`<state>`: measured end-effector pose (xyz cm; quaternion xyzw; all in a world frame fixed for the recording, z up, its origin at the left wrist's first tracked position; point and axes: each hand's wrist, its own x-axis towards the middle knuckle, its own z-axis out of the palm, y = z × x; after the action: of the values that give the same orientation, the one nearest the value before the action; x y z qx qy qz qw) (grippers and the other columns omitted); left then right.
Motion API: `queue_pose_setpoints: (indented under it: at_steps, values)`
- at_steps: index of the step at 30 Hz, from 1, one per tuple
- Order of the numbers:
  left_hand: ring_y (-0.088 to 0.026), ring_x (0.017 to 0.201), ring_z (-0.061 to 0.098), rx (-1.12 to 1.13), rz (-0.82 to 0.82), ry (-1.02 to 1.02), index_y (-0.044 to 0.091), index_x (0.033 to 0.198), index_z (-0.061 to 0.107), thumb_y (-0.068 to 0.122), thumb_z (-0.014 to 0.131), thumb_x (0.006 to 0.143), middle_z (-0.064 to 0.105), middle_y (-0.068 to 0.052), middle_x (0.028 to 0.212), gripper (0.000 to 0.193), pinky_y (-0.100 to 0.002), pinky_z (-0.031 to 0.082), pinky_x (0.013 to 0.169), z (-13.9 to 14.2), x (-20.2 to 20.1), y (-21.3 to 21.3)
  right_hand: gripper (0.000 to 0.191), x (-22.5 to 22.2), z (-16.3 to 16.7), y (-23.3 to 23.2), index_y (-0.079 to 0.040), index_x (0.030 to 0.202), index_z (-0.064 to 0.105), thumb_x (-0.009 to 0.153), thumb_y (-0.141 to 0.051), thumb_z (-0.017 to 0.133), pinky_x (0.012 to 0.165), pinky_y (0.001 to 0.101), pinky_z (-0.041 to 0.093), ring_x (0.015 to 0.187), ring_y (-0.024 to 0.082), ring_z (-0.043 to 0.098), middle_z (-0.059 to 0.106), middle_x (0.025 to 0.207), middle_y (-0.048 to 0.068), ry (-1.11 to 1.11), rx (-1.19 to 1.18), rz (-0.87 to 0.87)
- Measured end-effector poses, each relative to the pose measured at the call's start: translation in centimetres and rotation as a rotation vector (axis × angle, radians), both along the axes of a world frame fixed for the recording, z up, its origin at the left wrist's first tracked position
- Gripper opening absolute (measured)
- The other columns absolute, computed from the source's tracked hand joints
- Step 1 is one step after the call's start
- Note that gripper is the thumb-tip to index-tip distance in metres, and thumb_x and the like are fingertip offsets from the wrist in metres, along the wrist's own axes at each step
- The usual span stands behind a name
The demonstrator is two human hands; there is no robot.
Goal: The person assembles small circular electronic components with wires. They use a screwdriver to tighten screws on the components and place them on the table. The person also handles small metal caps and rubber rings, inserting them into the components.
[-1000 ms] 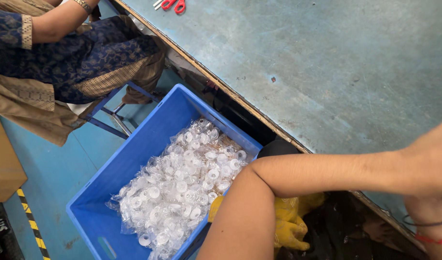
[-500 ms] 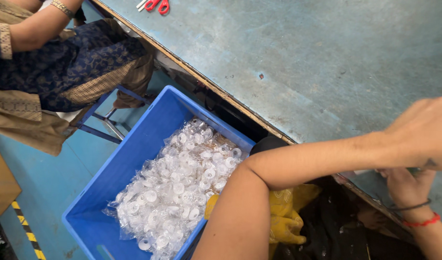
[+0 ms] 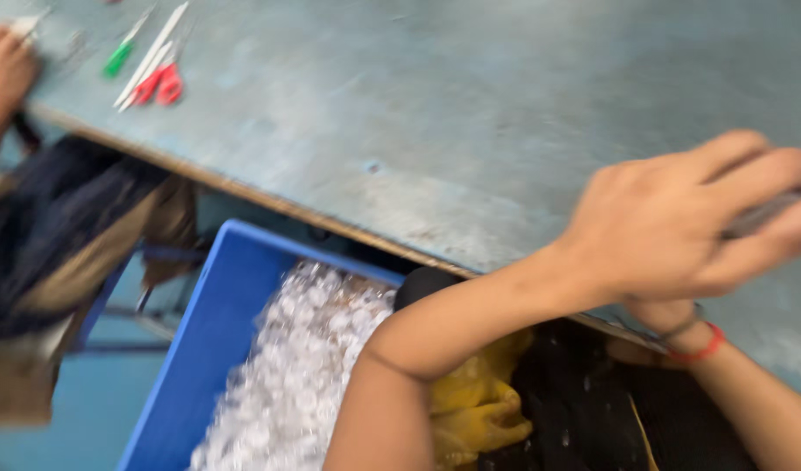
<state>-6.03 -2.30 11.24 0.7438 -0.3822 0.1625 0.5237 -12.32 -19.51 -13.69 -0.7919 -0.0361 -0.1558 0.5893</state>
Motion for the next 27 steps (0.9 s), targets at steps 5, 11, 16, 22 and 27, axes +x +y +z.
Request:
queue_pose_setpoints:
  at_steps: [5, 11, 16, 22, 27]
  values:
    - [-0.01, 0.065, 0.068, 0.095, -0.093, 0.34, 0.022, 0.114, 0.069, 0.054, 0.05, 0.108, 0.071, 0.001, 0.089, 0.038, -0.023, 0.052, 0.057, -0.1, 2.9, 0.9, 0.024, 0.1, 3.5, 3.9, -0.004, 0.092, 0.072, 0.093, -0.028, 0.074, 0.06, 0.0323, 0.048, 0.067, 0.013, 0.061, 0.069, 0.073, 0.004, 0.356, 0.116, -0.053]
    - [-0.006, 0.063, 0.053, -0.405, -0.438, 0.973, 0.006, 0.107, 0.067, 0.04, 0.043, 0.11, 0.069, -0.006, 0.087, 0.041, -0.022, 0.038, 0.048, -0.6, 6.7, 3.1, 0.034, -0.3, 12.2, 6.3, -0.005, 0.08, 0.059, 0.091, -0.031, 0.078, 0.052, 0.0326, 0.035, 0.058, 0.01, 0.04, 0.041, 0.06, -0.001, 0.328, -0.051, -0.112]
    - [-0.007, 0.058, 0.05, -0.518, -0.451, 1.042, 0.004, 0.108, 0.063, 0.041, 0.042, 0.11, 0.068, -0.009, 0.087, 0.043, -0.023, 0.039, 0.048, -0.1, 7.1, 3.6, 0.028, -0.3, 15.4, 6.5, -0.008, 0.096, 0.061, 0.095, -0.035, 0.069, 0.053, 0.0312, 0.042, 0.057, 0.011, 0.047, 0.049, 0.06, 0.002, 0.257, -0.047, -0.106]
    - [-0.007, 0.063, 0.052, -0.458, -0.304, 0.89, 0.006, 0.11, 0.063, 0.044, 0.044, 0.109, 0.068, -0.008, 0.09, 0.043, -0.024, 0.041, 0.052, -0.4, 6.8, 3.6, 0.032, -1.2, 15.7, 6.3, -0.007, 0.098, 0.06, 0.096, -0.039, 0.065, 0.054, 0.0328, 0.044, 0.056, 0.014, 0.052, 0.052, 0.06, 0.004, 0.21, -0.073, -0.075]
    - [-0.007, 0.069, 0.053, -0.394, -0.253, 0.818, 0.007, 0.112, 0.064, 0.044, 0.044, 0.108, 0.069, -0.006, 0.091, 0.042, -0.023, 0.04, 0.054, -0.4, 6.3, 3.4, 0.032, -1.3, 15.9, 6.7, -0.008, 0.1, 0.061, 0.096, -0.039, 0.064, 0.053, 0.0338, 0.045, 0.055, 0.016, 0.055, 0.056, 0.06, 0.005, 0.256, -0.081, -0.003]
